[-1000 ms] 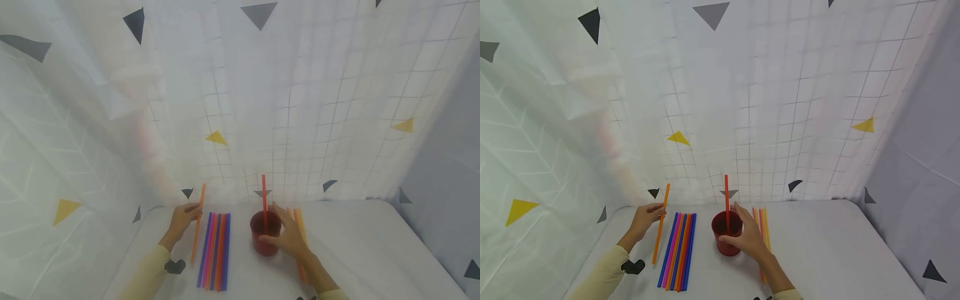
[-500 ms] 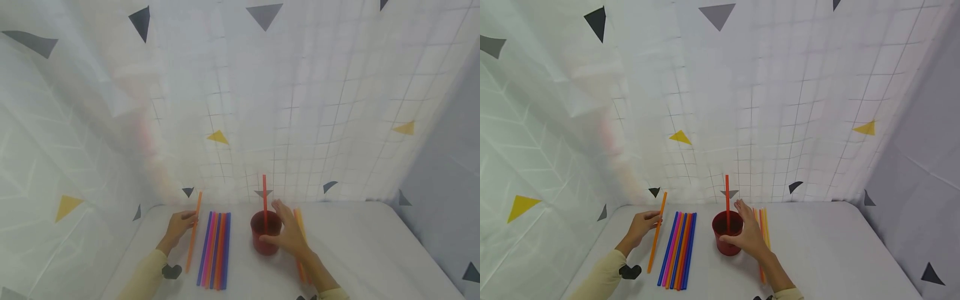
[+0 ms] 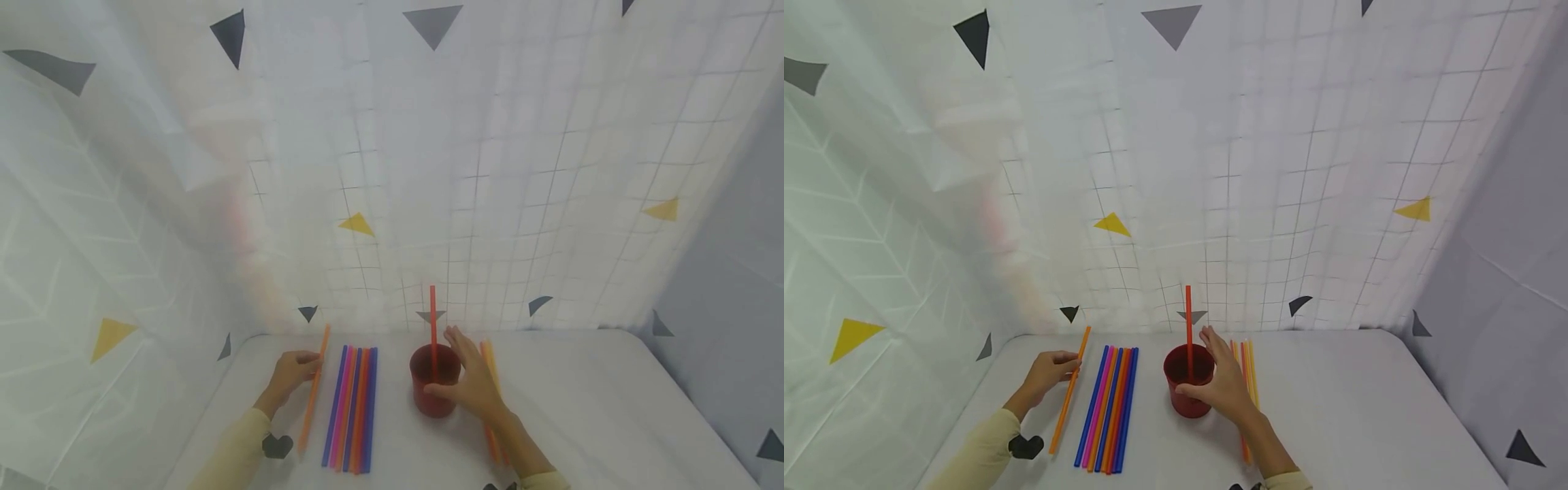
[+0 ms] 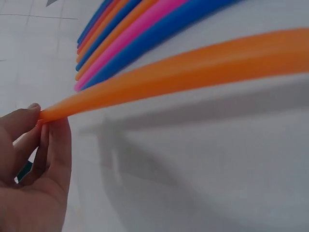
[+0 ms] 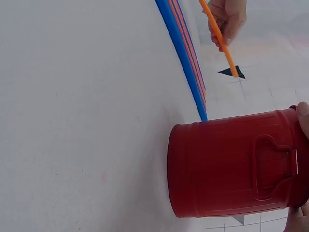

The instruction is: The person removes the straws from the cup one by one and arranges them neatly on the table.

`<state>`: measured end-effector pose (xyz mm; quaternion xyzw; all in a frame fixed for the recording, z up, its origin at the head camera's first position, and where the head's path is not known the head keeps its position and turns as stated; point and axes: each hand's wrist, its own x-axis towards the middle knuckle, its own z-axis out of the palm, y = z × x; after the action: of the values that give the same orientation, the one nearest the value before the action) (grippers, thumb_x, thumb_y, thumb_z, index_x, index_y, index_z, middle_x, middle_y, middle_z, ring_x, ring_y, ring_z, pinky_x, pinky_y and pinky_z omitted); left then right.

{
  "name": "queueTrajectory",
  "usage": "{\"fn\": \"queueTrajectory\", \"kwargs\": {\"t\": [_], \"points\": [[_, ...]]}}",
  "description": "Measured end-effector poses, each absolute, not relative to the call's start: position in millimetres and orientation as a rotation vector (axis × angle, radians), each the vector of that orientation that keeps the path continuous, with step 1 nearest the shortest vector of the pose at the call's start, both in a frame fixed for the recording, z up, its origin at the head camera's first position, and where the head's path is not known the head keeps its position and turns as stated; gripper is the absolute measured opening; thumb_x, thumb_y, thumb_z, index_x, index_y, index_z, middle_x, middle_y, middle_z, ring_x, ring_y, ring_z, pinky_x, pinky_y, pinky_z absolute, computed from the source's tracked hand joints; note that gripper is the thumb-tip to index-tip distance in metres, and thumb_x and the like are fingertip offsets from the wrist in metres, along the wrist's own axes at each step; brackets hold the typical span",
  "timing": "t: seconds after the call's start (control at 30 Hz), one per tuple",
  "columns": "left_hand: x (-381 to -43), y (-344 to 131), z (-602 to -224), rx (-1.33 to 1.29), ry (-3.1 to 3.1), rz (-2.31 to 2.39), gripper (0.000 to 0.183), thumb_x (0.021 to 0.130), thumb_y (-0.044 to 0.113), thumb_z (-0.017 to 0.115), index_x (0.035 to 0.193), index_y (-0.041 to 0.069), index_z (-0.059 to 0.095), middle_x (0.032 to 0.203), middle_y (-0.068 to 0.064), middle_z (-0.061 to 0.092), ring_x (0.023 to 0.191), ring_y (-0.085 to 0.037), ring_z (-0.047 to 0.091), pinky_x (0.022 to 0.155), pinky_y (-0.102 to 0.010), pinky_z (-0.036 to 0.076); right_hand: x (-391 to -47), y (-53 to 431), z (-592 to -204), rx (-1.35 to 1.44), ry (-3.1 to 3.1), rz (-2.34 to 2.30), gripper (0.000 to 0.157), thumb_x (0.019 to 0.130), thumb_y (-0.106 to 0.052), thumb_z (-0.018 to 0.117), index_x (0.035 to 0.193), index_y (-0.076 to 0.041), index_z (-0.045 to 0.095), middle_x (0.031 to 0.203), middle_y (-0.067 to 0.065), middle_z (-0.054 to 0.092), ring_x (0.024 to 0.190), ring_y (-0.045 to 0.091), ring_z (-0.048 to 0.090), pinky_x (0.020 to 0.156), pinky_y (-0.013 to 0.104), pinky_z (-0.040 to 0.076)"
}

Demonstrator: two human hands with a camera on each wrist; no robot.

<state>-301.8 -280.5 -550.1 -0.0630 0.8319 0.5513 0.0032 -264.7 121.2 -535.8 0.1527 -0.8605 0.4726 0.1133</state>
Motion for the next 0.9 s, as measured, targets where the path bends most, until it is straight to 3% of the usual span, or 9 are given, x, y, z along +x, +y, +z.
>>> {"fn": "queueTrajectory", "kwargs": {"t": [0.23,0.43,0.7,0.9], "points": [[-300.5,-285.4,-561.5,-0.199,2.598,1.675,0.037,0.087,0.017,0.074,0.112,-0.008,0.065,0.104,-0.020,0.069,0.084,-0.027,0.070,0.076,-0.036,0.059,-265.6,122.9,-535.1,0.454,-2.514,1.393,0.109,0.059,-0.058,0.088,0.151,-0.036,0.032,0.154,-0.011,0.032,0.141,0.018,0.029,0.097,0.054,0.047],[-300.0,-282.4,-567.0,-0.206,2.606,1.618,0.039,0.085,0.022,0.076,0.110,-0.006,0.066,0.098,-0.014,0.071,0.082,-0.025,0.070,0.075,-0.037,0.059,-266.2,123.8,-535.3,0.481,-2.520,1.327,0.109,0.060,-0.061,0.085,0.151,-0.034,0.032,0.155,-0.005,0.035,0.140,0.020,0.030,0.099,0.058,0.044],[-298.2,-276.0,-571.6,-0.241,2.752,1.377,0.041,0.082,0.032,0.077,0.109,0.002,0.070,0.104,-0.011,0.070,0.098,-0.027,0.065,0.088,-0.046,0.053,-264.3,123.5,-535.7,0.470,-2.531,1.401,0.112,0.059,-0.058,0.087,0.152,-0.034,0.028,0.153,-0.008,0.037,0.140,0.018,0.032,0.099,0.056,0.045],[-299.4,-271.1,-572.4,-0.297,2.747,1.316,0.038,0.082,0.033,0.077,0.106,0.004,0.071,0.104,-0.009,0.070,0.101,-0.028,0.064,0.087,-0.047,0.053,-264.5,123.4,-537.5,0.477,-2.531,1.393,0.112,0.060,-0.060,0.086,0.152,-0.033,0.028,0.153,-0.009,0.037,0.140,0.018,0.032,0.098,0.056,0.046]]}}
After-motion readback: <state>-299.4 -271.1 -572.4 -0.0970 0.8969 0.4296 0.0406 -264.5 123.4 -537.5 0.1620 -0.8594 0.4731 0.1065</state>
